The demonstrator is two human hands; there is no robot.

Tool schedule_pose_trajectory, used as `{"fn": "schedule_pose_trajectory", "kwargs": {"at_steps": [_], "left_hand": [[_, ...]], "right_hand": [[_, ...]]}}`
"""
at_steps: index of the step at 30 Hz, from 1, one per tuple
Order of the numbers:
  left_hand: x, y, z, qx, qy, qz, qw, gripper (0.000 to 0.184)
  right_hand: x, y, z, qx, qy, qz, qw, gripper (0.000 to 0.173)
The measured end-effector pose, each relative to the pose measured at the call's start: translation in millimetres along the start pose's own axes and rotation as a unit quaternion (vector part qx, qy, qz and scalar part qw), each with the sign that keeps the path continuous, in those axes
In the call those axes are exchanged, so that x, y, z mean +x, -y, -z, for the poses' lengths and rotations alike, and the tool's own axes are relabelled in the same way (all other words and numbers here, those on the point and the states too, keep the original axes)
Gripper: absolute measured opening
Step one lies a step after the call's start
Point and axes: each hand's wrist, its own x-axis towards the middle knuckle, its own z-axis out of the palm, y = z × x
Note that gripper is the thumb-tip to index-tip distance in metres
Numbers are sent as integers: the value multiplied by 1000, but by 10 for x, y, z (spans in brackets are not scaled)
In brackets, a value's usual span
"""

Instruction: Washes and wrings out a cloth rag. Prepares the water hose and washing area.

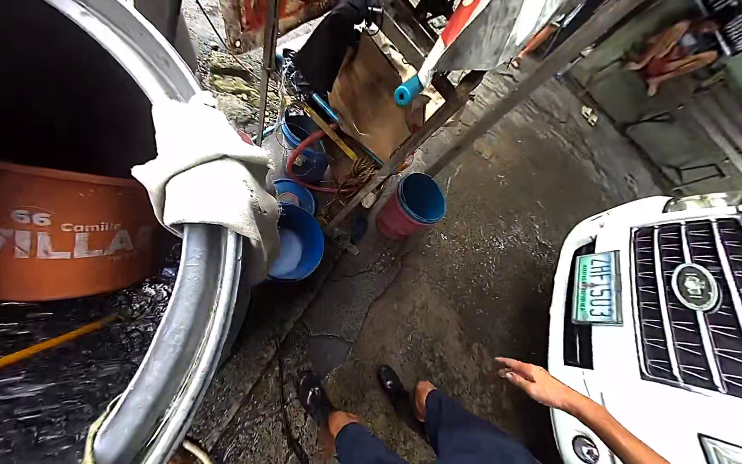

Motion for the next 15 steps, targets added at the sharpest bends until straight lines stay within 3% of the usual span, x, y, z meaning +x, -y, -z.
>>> {"fn": "schedule_pose_trajectory", "kwargs": {"at_steps": [2,4,7,10,13,15], "left_hand": [[418,550,187,-111,39,-23,993,26],[154,769,129,-186,61,-10,981,34],[-1135,826,-164,-137,107,-20,985,20],[-2511,1085,-347,6,227,-77,971,18],[-3759,1522,-474,109,376,-127,911,25],[-4518,1867,-522,190,463,-153,852,29]], "right_hand": [[91,214,139,-44,-39,31,998,41],[191,569,181,-82,-47,88,992,38],[266,1108,23,-90,-15,216,972,39],[217,1361,-114,-78,42,337,937,44],[144,1202,71,-30,52,390,919,48],[89,961,342,10,74,399,914,51]]}}
